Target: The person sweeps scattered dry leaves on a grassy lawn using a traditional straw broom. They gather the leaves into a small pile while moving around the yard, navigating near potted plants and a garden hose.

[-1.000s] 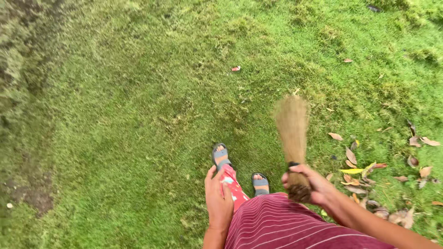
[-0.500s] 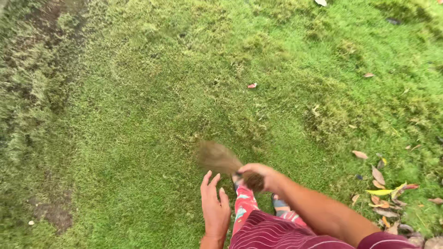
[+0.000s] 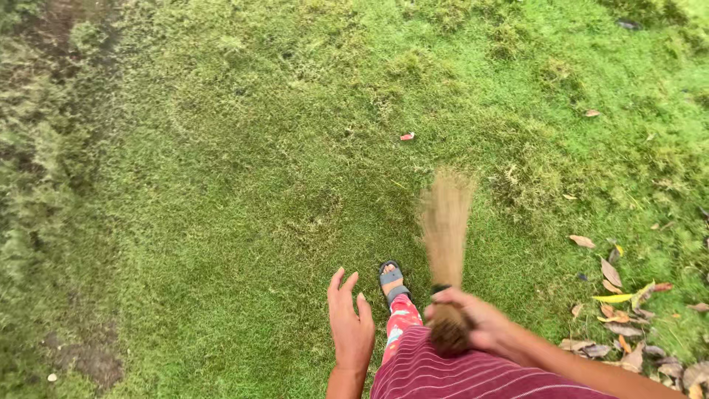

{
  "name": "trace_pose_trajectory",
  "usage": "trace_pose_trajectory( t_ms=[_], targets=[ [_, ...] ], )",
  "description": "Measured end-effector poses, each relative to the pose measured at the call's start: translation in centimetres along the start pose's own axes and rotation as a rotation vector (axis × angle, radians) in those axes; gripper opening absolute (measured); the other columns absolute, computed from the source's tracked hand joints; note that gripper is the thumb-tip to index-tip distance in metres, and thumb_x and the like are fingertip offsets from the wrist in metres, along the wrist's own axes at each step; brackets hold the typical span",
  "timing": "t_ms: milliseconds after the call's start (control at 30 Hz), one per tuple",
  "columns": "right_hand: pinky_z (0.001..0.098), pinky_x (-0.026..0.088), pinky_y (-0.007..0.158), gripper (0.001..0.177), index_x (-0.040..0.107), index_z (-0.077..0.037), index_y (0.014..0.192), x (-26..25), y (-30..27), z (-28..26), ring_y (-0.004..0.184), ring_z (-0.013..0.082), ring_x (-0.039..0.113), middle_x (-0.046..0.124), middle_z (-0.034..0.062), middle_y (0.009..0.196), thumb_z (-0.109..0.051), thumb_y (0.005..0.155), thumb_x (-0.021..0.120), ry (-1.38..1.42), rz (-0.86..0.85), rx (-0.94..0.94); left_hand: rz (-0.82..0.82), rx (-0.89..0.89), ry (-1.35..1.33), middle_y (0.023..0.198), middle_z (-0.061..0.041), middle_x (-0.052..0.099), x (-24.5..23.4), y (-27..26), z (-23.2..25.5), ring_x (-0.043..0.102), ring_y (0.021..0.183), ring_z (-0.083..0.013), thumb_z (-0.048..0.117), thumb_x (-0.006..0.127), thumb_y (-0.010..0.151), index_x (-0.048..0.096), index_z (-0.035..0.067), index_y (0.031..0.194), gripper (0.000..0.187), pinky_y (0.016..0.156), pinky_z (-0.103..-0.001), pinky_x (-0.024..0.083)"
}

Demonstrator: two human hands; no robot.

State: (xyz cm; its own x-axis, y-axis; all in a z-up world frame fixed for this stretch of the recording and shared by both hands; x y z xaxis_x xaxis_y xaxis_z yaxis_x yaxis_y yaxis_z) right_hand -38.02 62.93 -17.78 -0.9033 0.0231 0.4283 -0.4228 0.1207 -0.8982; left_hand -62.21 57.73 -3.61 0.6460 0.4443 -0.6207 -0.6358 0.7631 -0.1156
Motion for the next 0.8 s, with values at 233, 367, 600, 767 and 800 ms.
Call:
trace_pose_trajectory(
  t_ms=[233,367,600,767,800],
  targets=[
    [0.0395,0.059,0.060,0.031,0.059,-0.005,0.107,12.9,5.7,3.0,0.063,0.0255,0.066,0.071,0.0113,0.076,-0.018,0.082,0.073,-0.095,-0.232,0.286,-0.027,0.030,0.011,0.150,-0.020,0.044,-0.2,2.9,-1.0,0.045,0.139,-0.0363,0.005,0.054,0.093,0.059,0.001,0.129,0.037,0.115,-0.046,0.036],
    [0.0348,0.056,0.059,0.032,0.063,-0.006,0.108,9.9,11.1,-4.2,0.065,0.0233,0.068,0.076,0.0145,0.083,-0.024,0.083,0.073,-0.116,0.064,0.176,-0.010,0.055,0.017,0.148,-0.020,0.046,-1.4,3.5,-1.9,0.044,0.139,-0.0372,0.005,0.055,0.092,0.060,0.001,0.129,0.038,0.116,-0.046,0.035],
    [0.0365,0.062,0.064,0.042,0.055,0.001,0.119,-9.5,8.9,-15.9,0.067,0.0244,0.070,0.073,0.0173,0.088,-0.025,0.089,0.069,0.183,0.327,-0.209,-0.008,0.002,0.011,0.149,-0.018,0.047,-3.7,5.5,-4.4,0.044,0.140,-0.0362,0.006,0.056,0.092,0.061,0.004,0.129,0.038,0.114,-0.045,0.036],
    [0.0408,0.059,0.073,0.031,0.057,-0.008,0.117,-7.9,4.4,-11.2,0.075,0.0261,0.068,0.069,0.0146,0.090,-0.019,0.090,0.067,0.164,0.450,-0.260,-0.057,0.012,0.005,0.149,-0.018,0.046,-3.7,7.7,-4.6,0.045,0.139,-0.0358,0.007,0.054,0.092,0.060,0.004,0.130,0.039,0.114,-0.045,0.037],
    [0.0389,0.061,0.079,0.030,0.059,-0.007,0.116,-5.8,3.6,-10.2,0.081,0.0237,0.071,0.071,0.0149,0.093,-0.012,0.087,0.067,0.028,0.384,-0.302,-0.073,0.007,-0.001,0.150,-0.018,0.045,-3.5,7.9,-4.5,0.044,0.139,-0.0359,0.007,0.054,0.092,0.060,0.003,0.130,0.038,0.114,-0.045,0.037]
  ],
)
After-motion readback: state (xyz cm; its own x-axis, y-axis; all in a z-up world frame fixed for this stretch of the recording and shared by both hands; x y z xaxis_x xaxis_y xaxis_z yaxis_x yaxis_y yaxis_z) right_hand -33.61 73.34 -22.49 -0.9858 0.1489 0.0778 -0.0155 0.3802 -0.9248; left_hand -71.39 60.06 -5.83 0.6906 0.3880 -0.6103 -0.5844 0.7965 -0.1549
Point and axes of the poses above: each hand's wrist, its own y-axis towards the middle knuckle, its own x-axis out of the palm, z = x × y, the point moved 10 cm from there along y, towards the middle knuckle
